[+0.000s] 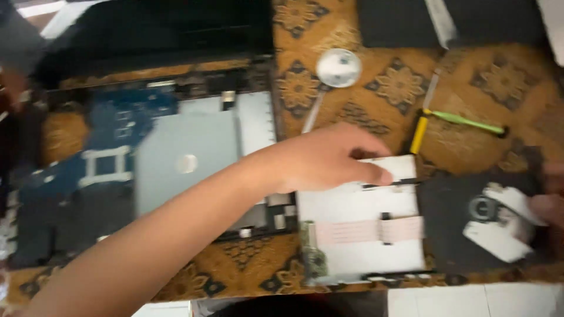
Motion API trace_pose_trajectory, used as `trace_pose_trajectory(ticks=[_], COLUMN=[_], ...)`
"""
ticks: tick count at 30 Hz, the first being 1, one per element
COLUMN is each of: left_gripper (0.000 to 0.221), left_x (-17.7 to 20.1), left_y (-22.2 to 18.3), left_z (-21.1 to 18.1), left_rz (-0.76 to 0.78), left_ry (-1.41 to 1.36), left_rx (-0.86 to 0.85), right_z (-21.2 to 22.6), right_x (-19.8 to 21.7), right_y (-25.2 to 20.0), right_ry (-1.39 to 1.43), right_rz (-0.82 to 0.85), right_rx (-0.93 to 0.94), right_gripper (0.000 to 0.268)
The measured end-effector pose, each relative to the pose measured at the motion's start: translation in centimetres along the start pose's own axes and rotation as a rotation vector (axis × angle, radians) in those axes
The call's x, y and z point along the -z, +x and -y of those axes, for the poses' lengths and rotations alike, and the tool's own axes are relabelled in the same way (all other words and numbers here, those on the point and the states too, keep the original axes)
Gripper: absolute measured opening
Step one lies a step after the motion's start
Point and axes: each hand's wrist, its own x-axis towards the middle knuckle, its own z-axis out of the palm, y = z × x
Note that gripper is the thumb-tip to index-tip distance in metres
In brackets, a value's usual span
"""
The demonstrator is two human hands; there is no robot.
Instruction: Securing a laptop optical drive assembly by attaching its metal casing and tightening screws.
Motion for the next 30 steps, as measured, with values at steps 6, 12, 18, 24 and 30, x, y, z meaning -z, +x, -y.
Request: trace_pose_trajectory(ticks=[6, 12, 18, 24, 30], left_gripper=[0.050, 0.023, 0.018, 0.019, 0.020], left_x=[0.0, -0.3, -1.2, -1.6, -1.5], left_y=[-0.4, -1.3, -0.6, 0.2, 1.0], left_z=[-1.0, -4.9, -2.9, -3.0, -3.2], left_rz=[-0.012, -0.153, -0.122, 0.000, -0.038], left_ry=[0.006, 0.075, 0.212, 0.235, 0.214], left_rx=[0.267, 0.653, 0.510, 0.540, 0.565], right_z=[13.8, 18.1, 15.6, 13.0, 13.9], right_x=[-8.1, -9.1, -8.0, -6.7, -6.2], right_y=[-5.4, -4.0, -5.0, -5.8, -4.8], right_ry=[-0.084, -0.013, -0.067, -0.051, -0.081], right_rz=[-0.123, -0.043, -0.029, -0.077, -0.106], right_rx=[-0.121, -0.325, -0.201, -0.126, -0.055], right_gripper=[0.050, 0.050, 0.050, 0.050, 0.050])
